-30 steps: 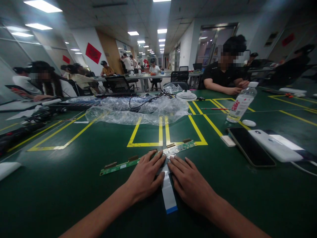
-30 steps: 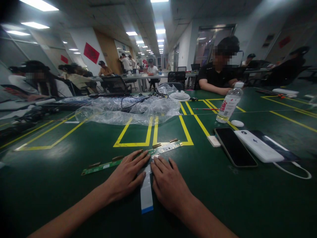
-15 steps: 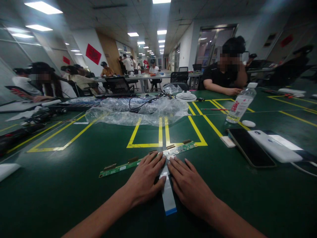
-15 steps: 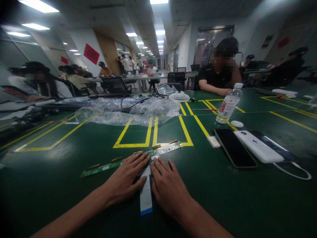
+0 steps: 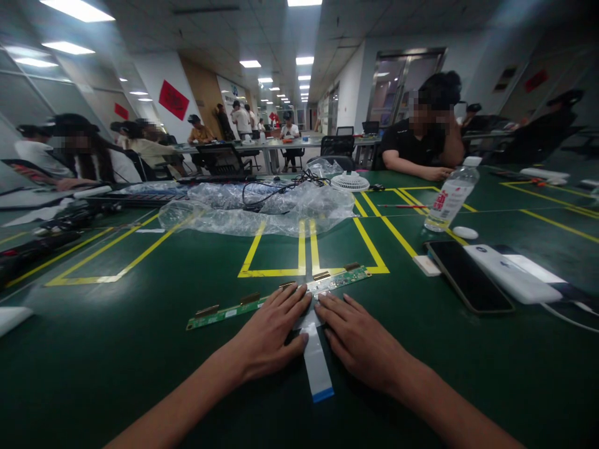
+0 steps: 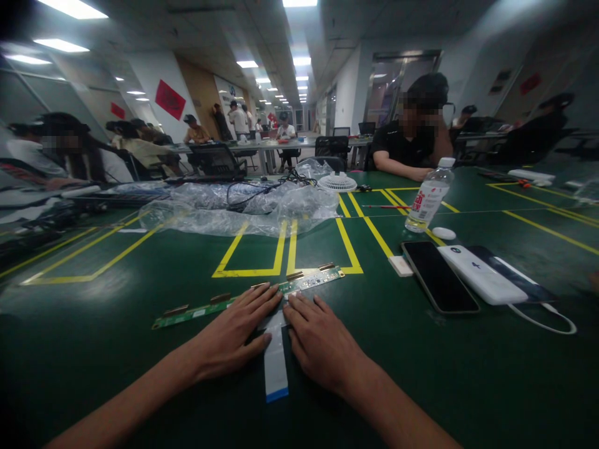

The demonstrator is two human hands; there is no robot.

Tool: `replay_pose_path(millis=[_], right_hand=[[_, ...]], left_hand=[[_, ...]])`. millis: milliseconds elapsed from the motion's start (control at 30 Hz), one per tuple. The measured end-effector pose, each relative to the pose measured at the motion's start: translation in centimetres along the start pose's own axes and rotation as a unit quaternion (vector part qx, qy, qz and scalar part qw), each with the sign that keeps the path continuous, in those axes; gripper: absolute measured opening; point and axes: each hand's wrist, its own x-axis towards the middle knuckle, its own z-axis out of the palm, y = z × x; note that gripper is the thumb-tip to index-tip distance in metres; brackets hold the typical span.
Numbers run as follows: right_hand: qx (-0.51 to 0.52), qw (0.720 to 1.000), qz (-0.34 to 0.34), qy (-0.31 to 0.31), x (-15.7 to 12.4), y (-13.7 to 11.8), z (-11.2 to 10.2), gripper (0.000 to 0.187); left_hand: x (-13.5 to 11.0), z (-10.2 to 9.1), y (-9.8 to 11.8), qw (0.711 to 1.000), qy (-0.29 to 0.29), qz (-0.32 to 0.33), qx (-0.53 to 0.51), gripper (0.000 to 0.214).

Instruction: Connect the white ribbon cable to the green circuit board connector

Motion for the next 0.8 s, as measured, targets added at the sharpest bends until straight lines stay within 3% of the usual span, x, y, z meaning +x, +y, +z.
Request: replay_pose_path(millis=[467, 633, 800], right_hand=[[0.014, 1.0, -0.012, 0.013, 0.0, 0.3, -0.3, 0.046], [0.032, 0.997, -0.025, 0.066, 0.2, 0.6, 0.3, 0.041], [0.069, 0.978, -0.067, 0.185, -0.2, -1.0, -1.4, 0.035]], left_hand=[[0.0, 0.2, -0.2, 1.0, 0.016, 0.009, -0.001, 0.067], [0.0, 0.5, -0.2, 1.0, 0.024, -0.012, -0.002, 0.063], [0.0, 0.7, -0.4, 0.999, 0.026, -0.021, -0.001, 0.062]])
